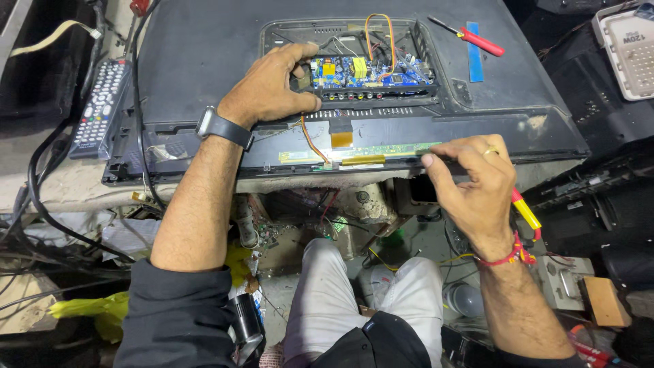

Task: The person uses a screwdriver to remove screws and detach a circuit board from the back of a television. They disconnect wires, lift the board out, and set it aside.

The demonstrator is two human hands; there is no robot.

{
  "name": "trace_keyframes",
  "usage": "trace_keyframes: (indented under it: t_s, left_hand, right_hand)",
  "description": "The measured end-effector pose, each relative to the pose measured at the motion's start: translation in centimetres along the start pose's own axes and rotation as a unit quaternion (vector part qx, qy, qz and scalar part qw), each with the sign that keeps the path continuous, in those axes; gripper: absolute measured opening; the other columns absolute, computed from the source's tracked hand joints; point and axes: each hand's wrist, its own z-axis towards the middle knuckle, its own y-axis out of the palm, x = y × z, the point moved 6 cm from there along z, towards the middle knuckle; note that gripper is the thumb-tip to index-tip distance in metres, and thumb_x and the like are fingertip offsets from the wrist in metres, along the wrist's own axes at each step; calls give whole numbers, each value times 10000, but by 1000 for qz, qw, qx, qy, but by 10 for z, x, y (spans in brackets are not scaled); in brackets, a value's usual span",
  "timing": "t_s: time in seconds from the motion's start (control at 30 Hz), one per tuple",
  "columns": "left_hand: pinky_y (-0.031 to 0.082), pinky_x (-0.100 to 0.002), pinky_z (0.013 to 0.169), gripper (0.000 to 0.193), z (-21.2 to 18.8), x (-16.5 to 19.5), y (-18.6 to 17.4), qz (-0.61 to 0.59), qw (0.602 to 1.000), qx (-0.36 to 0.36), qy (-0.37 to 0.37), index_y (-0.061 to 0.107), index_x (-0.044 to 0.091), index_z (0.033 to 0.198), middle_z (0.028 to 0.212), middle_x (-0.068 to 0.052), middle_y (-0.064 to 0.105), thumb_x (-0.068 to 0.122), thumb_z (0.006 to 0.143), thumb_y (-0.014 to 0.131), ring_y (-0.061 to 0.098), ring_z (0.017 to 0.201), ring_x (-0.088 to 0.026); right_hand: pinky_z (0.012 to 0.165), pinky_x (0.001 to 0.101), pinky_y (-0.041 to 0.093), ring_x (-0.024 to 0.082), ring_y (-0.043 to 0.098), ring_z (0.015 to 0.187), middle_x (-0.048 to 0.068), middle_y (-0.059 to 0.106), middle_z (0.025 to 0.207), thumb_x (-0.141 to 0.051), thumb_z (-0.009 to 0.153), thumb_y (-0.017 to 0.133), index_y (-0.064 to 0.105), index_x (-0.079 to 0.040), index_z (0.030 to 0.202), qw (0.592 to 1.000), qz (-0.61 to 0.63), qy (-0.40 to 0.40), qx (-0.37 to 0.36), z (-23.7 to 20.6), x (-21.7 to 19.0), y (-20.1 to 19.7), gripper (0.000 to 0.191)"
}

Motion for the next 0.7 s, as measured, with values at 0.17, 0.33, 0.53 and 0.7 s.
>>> trace_keyframes:
  t_s: [0.17, 0.33, 0.53, 0.7]
  left_hand:
    - [523, -340, 862, 922, 2, -12, 4, -86, 991, -24, -102, 522, 26, 1491, 1028, -62, 660, 447, 751, 874, 650, 968, -195]
    - [520, -250, 848, 866, 4, -5, 6, -158, 980, -44, -116, 501, 5, 1511, 1032, -10, 691, 410, 829, 848, 647, 944, -99]
    - [494, -221, 713, 860, 2, 3, 4, -156, 978, -60, -125, 549, 18, 1474, 1015, 5, 621, 241, 726, 912, 554, 778, -66]
    - [510, -244, 717, 872, 2, 0, 2, -131, 981, -63, -126, 534, 47, 1471, 1024, 7, 620, 286, 718, 902, 550, 762, -93]
  right_hand:
    - [880, 369, 494, 260, 625, 994, 76, 724, 1006, -63, 929, 833, 752, -41, 1019, 1000, 15, -1, 14, 1, -5, 7, 123]
    - [870, 368, 482, 257, 617, 957, 81, 722, 993, -72, 972, 818, 747, -41, 1047, 999, -1, -7, 34, 16, 14, 2, 108]
    - [994, 409, 416, 275, 554, 1143, 53, 705, 1168, -54, 940, 753, 772, -84, 1101, 997, -50, -53, 4, 51, 50, 18, 165]
    - [963, 402, 372, 259, 555, 1165, 30, 710, 1203, -46, 946, 742, 775, -93, 1117, 995, -65, -70, -24, 61, 57, 30, 180]
